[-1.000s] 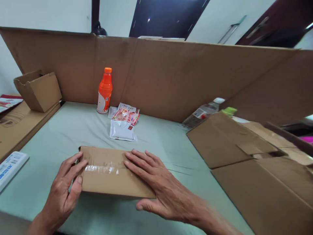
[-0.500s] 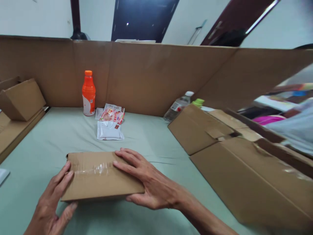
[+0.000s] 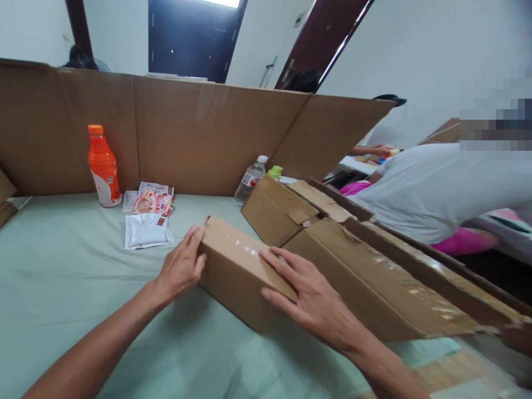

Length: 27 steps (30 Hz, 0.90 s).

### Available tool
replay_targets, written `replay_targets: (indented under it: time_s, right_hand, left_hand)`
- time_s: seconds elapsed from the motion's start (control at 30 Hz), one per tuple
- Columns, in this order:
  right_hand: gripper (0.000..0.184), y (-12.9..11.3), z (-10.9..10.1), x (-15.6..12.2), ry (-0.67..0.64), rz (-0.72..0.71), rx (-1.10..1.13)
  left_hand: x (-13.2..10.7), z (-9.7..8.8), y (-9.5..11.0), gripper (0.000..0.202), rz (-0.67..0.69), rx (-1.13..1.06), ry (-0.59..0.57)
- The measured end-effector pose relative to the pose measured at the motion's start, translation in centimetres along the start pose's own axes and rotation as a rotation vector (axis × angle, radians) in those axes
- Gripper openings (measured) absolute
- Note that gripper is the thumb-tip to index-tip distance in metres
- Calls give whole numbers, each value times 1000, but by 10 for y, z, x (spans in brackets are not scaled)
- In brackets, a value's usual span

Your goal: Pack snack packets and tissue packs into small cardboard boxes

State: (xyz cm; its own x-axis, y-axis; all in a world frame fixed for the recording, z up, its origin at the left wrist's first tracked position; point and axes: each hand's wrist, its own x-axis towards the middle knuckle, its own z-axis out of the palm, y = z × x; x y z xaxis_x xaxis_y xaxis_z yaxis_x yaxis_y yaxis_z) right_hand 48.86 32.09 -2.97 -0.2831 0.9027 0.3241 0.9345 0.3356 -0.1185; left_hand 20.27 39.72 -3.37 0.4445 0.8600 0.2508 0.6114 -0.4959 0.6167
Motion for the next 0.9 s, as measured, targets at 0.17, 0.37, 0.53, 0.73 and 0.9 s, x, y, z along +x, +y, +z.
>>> replay_targets:
  time_s: [0.17,0.37,0.53,0.73,0.9]
  right_hand:
    - [54,-12,1,78,-153,425,-294]
    - [49,11,12,149,-131,635,-383]
    - [55,11,12,142,-101,649,-405]
    - [56,-31,50,99,250,195,-332]
    - [43,-115,155,83,97,-198,-12]
  left_hand:
    - [42,42,0,87,-128,32,-18]
    - [-21,44,-14,85,-121,88,-219]
    - [-87,3,-41,77,-112,129,-294]
    - [-161,-63,-81,57,-249,208,-182]
    - [-196,-125,-118,51,-418,364,-8]
